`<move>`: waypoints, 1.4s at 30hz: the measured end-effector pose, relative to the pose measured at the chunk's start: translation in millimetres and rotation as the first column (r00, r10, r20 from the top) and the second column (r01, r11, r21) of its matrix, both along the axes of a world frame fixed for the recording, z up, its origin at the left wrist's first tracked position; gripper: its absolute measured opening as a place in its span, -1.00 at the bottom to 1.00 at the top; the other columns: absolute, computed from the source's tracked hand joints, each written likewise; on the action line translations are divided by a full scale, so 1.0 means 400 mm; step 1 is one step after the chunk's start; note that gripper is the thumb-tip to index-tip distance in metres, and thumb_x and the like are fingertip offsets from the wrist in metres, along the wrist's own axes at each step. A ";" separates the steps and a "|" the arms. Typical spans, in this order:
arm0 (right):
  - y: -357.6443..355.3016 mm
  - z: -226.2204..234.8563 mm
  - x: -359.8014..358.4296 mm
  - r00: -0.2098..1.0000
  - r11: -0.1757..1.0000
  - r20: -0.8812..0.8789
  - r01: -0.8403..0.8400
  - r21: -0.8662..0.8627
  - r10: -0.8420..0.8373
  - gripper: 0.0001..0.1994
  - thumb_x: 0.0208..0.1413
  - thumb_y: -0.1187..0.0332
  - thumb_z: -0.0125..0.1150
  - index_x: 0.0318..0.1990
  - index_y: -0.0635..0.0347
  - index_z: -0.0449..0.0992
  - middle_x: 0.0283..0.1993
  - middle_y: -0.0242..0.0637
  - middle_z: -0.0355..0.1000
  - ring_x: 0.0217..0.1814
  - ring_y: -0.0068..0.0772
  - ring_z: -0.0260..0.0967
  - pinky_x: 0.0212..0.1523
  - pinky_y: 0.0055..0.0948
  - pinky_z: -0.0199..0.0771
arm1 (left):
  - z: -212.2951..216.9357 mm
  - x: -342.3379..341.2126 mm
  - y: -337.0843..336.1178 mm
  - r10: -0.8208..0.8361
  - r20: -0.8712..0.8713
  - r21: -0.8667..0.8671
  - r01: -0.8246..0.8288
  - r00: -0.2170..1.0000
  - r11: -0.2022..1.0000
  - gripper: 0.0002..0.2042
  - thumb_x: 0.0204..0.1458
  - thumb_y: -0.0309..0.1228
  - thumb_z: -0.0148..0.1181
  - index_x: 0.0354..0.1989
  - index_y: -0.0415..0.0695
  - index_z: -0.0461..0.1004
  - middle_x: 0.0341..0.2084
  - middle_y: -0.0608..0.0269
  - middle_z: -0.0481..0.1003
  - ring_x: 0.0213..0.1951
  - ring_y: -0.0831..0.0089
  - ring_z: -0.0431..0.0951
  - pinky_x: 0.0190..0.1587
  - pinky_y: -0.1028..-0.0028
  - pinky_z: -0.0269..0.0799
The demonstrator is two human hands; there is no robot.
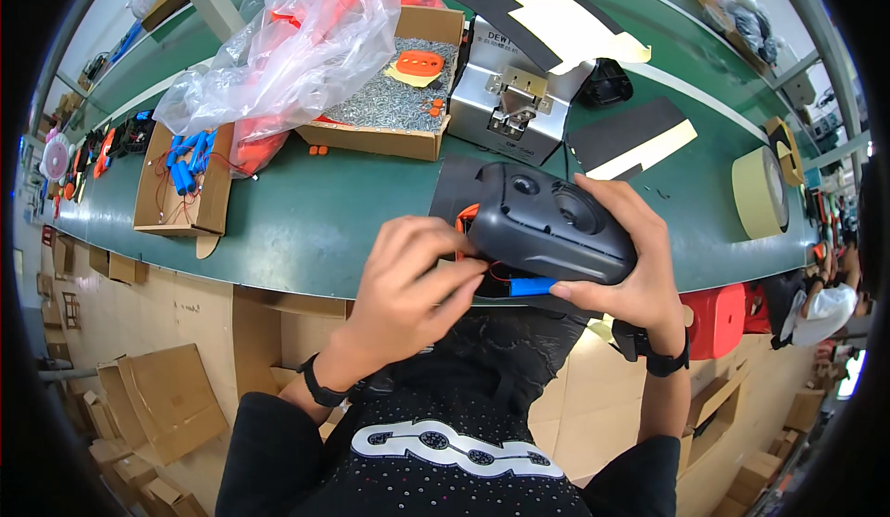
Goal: The person retrieves a black plastic casing from a cardboard box and walks to a workbench. They place the casing on the table and proceed to assemble an electronic device by inserting a battery pack, a circular speaker component, and an orange plastic strap into the casing. The person repeatedly opens and closes the casing to check the fit of the internal components.
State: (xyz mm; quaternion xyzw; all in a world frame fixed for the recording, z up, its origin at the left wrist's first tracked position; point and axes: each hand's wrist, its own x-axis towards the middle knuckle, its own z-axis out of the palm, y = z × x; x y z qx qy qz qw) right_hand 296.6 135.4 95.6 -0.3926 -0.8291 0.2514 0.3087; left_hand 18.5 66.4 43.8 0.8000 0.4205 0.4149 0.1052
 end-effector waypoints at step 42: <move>-0.043 -0.009 -0.051 0.980 0.985 -0.100 0.170 -0.022 -0.172 -0.05 -0.31 0.08 0.71 0.26 0.48 0.46 0.09 0.04 0.51 0.12 -0.10 0.55 0.17 -0.24 0.52 | 0.002 0.180 0.017 0.176 -0.003 -0.064 -0.176 0.984 0.982 -0.65 -0.16 -0.49 0.45 -0.11 -0.13 0.68 -0.12 0.09 0.57 0.02 -0.06 0.49 0.09 0.01 0.38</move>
